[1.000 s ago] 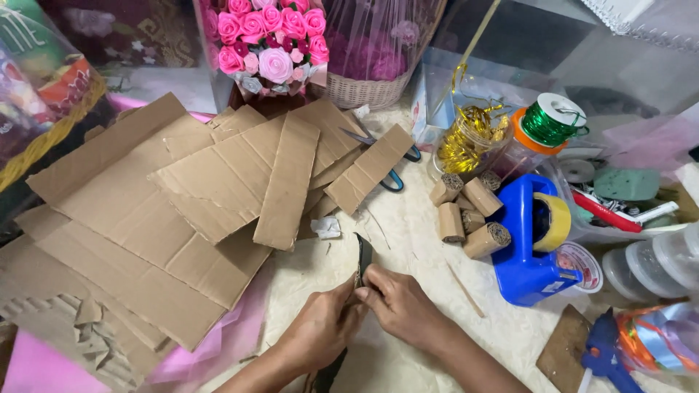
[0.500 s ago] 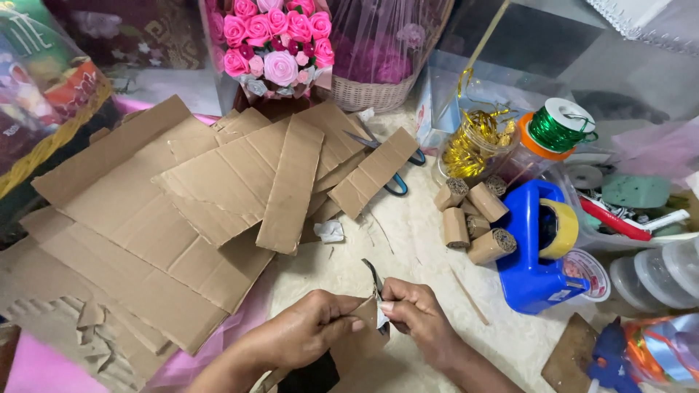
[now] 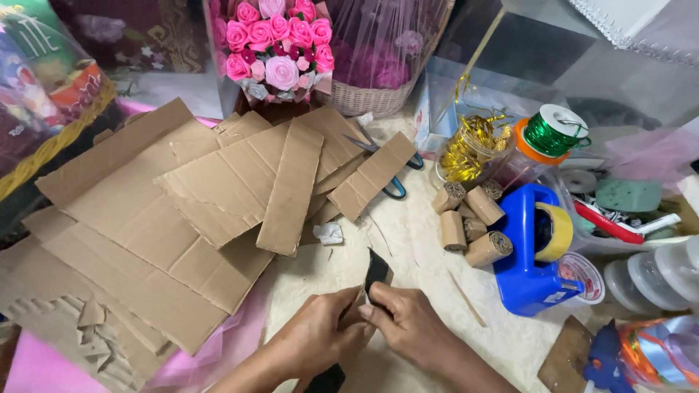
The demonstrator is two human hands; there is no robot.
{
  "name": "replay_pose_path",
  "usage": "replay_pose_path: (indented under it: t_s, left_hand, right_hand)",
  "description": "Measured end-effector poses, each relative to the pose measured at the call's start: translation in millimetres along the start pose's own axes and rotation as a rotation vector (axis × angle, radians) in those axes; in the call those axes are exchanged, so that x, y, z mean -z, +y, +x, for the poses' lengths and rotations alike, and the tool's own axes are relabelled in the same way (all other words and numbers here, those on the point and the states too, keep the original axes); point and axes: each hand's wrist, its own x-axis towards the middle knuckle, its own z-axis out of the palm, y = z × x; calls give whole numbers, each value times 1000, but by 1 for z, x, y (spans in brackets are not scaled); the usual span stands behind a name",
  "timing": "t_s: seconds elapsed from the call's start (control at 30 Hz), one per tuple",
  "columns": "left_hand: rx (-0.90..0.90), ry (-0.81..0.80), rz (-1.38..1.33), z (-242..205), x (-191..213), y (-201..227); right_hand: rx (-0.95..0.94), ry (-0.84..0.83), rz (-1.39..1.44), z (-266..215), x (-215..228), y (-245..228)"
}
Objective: The person is cutting cardboard into strips and rolling them into small, tight cylinders for a handicraft project.
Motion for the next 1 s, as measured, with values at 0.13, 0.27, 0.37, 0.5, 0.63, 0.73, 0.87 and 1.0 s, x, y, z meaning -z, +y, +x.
replay_pose_path:
  t_s: [0.13,0.27,0.37,0.5,0.63,0.73,0.87,1.0]
  left_hand:
    - [-26,-119,145,1,3,-14]
    - [-180,-244,168,-7,11,0]
    - [-192,-322,67,-11,17,21]
    - [-233,-376,-121,-17,18,34]
    - [-175,-426,-193,-21,19,39]
    - [-112,-479,-219,-26,29,48]
    - [-58,-443,-112,-33,52,25]
    - [-77,-413,-182,-18,59,-2]
  right_hand:
    - [-48,-60,147,-9,1,-4]
    - [-26,-32,452,-20,2,5]
    - [-70,-8,536,-28,7,14]
    - [-103,16,668,-40,10,22]
    - [-161,-3,784,-48,11,31]
    - [-234,5,744,-56,20,48]
    - [-339,551,454,-97,73,113]
    - [-637,825,646,-121,164,133]
